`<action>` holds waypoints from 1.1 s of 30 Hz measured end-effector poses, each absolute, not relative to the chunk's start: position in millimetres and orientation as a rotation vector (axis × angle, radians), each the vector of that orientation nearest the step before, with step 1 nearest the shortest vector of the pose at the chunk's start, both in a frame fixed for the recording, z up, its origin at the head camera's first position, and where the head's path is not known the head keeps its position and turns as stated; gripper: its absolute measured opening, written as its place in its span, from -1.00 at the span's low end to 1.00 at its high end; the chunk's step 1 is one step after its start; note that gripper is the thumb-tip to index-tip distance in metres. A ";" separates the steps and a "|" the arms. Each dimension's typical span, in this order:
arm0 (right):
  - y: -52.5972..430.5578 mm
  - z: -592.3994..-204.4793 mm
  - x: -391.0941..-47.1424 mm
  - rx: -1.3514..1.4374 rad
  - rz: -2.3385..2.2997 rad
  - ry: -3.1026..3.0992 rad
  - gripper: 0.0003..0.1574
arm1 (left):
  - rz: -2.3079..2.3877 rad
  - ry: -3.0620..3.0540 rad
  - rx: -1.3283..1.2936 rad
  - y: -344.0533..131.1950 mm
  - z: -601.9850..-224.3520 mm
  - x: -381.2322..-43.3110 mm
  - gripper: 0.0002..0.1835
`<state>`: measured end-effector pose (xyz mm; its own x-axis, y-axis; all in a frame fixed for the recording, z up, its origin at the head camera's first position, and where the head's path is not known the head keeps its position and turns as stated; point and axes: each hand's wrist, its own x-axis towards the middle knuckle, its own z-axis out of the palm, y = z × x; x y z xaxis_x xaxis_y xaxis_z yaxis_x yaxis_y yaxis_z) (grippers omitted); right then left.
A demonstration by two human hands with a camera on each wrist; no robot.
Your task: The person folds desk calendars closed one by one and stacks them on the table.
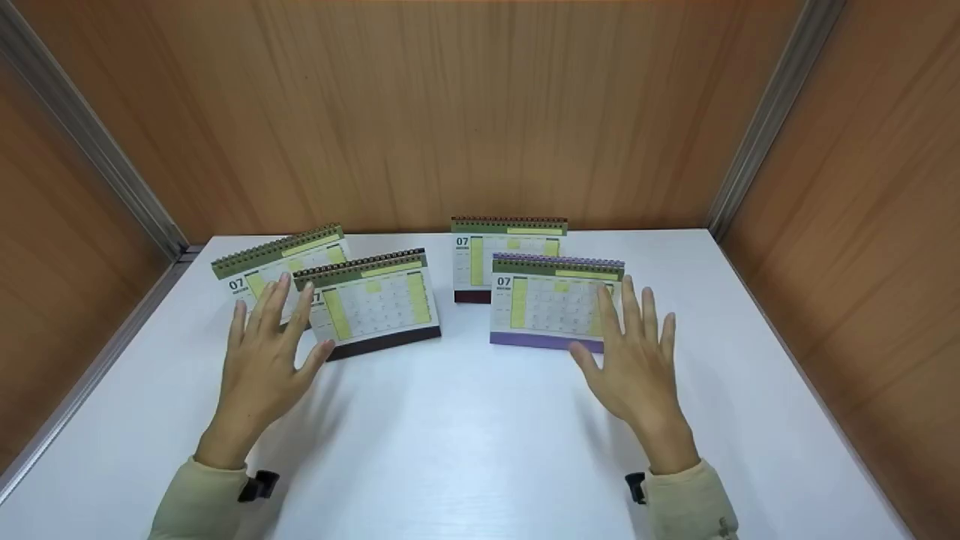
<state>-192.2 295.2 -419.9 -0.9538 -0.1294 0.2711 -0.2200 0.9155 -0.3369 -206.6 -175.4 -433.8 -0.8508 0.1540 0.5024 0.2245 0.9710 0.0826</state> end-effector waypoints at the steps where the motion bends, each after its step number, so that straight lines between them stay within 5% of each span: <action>1: 297.6 -415.6 -194.2 0.262 0.543 -2.832 0.16 | -0.201 -2.598 -0.295 -171.2 -431.1 -208.3 -0.09; 15: 328.4 -377.8 -236.1 0.249 0.836 -2.808 0.03 | -0.586 -2.546 -0.564 -103.1 -407.6 -240.6 -0.17; 33: 344.8 -394.0 -282.9 0.094 1.666 -2.812 0.02 | -1.213 -2.739 -0.664 -20.6 -434.2 -272.1 -0.23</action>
<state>-282.9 344.8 -394.0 -0.9902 -0.1141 -0.0806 0.0159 0.4813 -0.8764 -272.1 -20.6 -434.2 -0.9037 0.3570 0.2365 0.4150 0.5940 0.6892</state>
